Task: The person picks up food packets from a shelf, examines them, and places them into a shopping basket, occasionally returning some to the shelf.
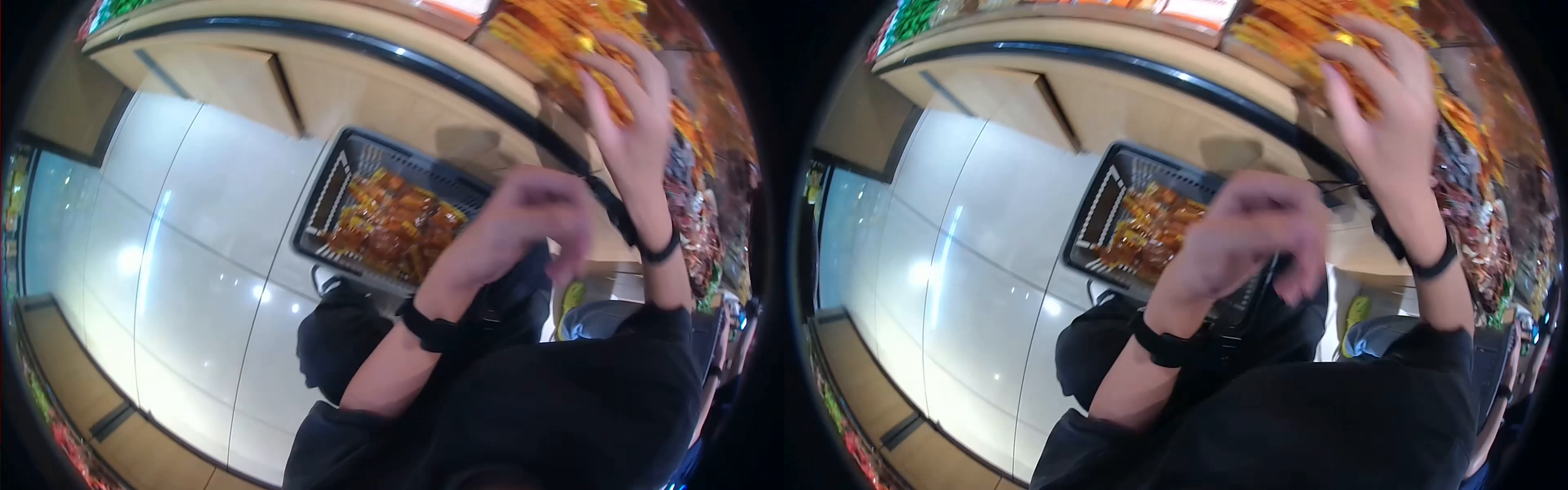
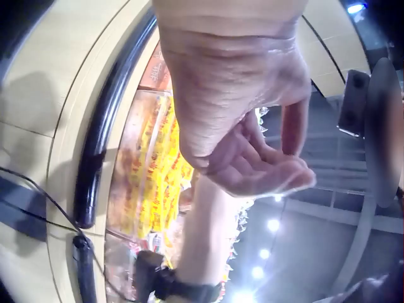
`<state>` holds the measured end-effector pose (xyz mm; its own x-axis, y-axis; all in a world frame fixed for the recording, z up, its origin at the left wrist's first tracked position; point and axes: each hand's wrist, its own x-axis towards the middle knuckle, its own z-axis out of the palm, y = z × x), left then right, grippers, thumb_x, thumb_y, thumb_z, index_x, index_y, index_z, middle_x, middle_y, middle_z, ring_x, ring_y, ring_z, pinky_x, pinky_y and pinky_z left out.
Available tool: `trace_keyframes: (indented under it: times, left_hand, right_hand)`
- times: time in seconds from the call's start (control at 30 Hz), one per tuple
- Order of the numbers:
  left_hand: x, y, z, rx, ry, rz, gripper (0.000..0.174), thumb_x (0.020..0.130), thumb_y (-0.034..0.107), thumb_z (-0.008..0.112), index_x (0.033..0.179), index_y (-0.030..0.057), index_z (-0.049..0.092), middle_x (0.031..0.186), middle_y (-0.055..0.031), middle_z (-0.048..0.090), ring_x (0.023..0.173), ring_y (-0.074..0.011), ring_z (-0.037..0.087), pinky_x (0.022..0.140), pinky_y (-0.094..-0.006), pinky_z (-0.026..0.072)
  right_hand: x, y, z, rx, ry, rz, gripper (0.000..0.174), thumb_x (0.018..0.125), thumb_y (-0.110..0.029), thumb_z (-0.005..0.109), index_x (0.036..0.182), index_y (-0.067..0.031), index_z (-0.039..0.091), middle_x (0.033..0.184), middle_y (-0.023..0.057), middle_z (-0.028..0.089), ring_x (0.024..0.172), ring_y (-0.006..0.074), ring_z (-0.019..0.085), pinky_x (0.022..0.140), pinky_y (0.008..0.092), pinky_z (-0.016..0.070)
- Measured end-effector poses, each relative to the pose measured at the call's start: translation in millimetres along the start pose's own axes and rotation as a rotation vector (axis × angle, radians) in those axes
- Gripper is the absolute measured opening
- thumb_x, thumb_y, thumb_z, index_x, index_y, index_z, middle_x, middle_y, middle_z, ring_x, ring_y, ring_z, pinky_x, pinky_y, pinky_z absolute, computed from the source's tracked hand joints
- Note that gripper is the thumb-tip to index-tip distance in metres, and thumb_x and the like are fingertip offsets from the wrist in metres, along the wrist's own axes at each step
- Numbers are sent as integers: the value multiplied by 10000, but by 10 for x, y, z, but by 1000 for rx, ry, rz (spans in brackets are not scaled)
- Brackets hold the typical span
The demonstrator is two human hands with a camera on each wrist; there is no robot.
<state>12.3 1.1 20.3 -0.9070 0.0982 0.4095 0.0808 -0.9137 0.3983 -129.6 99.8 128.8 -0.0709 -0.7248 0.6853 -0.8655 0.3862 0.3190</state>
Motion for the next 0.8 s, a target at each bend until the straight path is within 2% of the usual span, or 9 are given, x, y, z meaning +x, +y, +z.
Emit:
trace_keyframes:
  times: [0.13, 0.2, 0.23, 0.3, 0.43, 0.53, 0.7, 0.77, 0.8]
  left_hand:
    - [-67, 127, 232, 0, -318, -325, 137, 875, 70, 747, 831, -50, 699, 727, -110, 722, 597, -142, 697, 554, -222, 545]
    - [-71, -16, 243, -19, -344, -348, 125, 855, 55, 763, 839, -53, 701, 739, -106, 728, 616, -143, 707, 570, -224, 557]
    - [-39, -92, 208, 35, -366, -279, 112, 831, 53, 759, 844, -48, 710, 739, -108, 736, 614, -144, 717, 560, -229, 556]
    - [-35, -171, 179, 87, -367, -210, 108, 807, 51, 754, 849, -42, 719, 739, -110, 745, 613, -146, 727, 551, -234, 555]
    - [-8, -195, 165, 255, -266, -243, 94, 789, 17, 746, 865, -17, 703, 766, -78, 735, 654, -129, 719, 577, -232, 551]
    - [1, -340, 170, 370, -33, 111, 97, 782, 19, 665, 876, -3, 672, 774, -69, 721, 657, -122, 704, 564, -234, 527]
    - [-20, -314, 62, 350, 96, 181, 178, 782, -1, 659, 959, -5, 644, 853, -78, 722, 658, -125, 686, 585, -239, 527]
    - [-13, -258, 69, 286, 146, 199, 179, 780, -9, 663, 953, 1, 623, 863, -73, 708, 663, -128, 682, 590, -243, 529]
    - [-10, -253, 73, 288, 149, 195, 179, 780, -9, 663, 953, 1, 623, 863, -73, 708, 663, -128, 682, 590, -243, 529]
  right_hand:
    - [-903, -666, 158, 442, -81, 427, 183, 844, 93, 689, 982, -25, 668, 915, 86, 679, 799, 188, 629, 695, 295, 494]
    - [-1430, -1032, 517, 795, -345, 774, 254, 837, 87, 697, 1056, -36, 660, 874, 76, 661, 775, 145, 640, 686, 271, 513]
    - [-1726, -1171, 788, 928, -478, 855, 381, 831, 9, 744, 1185, -54, 618, 927, 100, 668, 800, 191, 663, 712, 304, 539]
    - [-2087, -1470, 1274, 1000, -852, 883, 544, 864, -56, 754, 1342, -31, 495, 1141, 126, 613, 942, 181, 640, 806, 328, 545]
    - [-2618, -2083, 2319, 879, -1121, 672, 702, 864, -210, 774, 1422, -30, 388, 1400, 258, 490, 1248, 377, 572, 1019, 457, 482]
    - [-3051, -2556, 3031, 929, -972, 627, 689, 868, -239, 762, 1403, 6, 404, 1410, 297, 493, 1302, 446, 524, 1076, 475, 434]
    - [-2878, -2905, 3402, 969, -1075, 643, 712, 846, -286, 767, 1375, 60, 440, 1344, 302, 555, 1295, 457, 521, 1086, 478, 430]
    - [-2755, -3013, 3407, 747, -1336, 597, 740, 842, -342, 765, 1385, 53, 454, 1339, 297, 559, 1282, 453, 531, 1089, 468, 434]
    - [-2908, -3125, 3524, 608, -1304, 483, 773, 846, -417, 757, 1390, 48, 465, 1327, 287, 565, 1259, 441, 548, 1074, 449, 451]
